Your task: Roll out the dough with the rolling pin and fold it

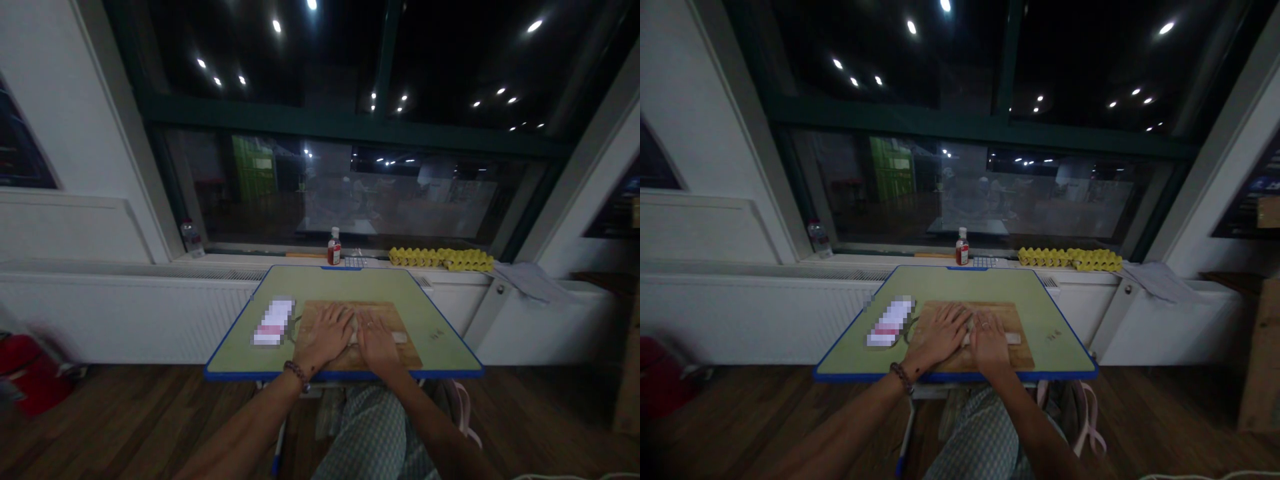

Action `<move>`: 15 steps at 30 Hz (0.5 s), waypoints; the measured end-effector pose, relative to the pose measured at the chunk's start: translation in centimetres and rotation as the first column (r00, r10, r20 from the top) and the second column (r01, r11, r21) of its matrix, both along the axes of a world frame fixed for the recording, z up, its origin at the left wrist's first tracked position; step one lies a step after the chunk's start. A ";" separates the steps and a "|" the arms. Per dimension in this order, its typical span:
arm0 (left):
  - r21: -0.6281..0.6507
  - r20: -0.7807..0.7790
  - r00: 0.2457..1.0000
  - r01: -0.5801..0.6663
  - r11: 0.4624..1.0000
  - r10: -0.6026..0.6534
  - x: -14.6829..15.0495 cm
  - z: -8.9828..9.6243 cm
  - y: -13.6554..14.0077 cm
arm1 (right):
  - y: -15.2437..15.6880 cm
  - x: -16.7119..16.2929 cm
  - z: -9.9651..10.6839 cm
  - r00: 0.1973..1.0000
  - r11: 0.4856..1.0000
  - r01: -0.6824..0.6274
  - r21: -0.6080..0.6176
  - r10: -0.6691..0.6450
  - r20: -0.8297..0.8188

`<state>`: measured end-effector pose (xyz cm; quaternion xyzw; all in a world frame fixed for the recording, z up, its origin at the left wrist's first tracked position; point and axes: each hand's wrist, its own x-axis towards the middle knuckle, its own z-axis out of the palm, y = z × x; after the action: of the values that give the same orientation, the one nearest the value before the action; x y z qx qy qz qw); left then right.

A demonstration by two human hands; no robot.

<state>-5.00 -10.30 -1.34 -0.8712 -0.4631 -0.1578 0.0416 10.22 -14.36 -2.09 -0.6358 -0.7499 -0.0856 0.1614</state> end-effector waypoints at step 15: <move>-0.200 0.082 0.966 -0.226 0.953 0.246 1.0 1.2 5.9 | 7.4 1.4 0.9 0.994 0.981 -0.102 -0.167 0.095 -0.050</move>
<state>-4.00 -4.44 -0.17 -0.7999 -0.5785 -0.1528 -0.0473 11.65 -6.96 -1.20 -0.6109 -0.7815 -0.0003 0.1267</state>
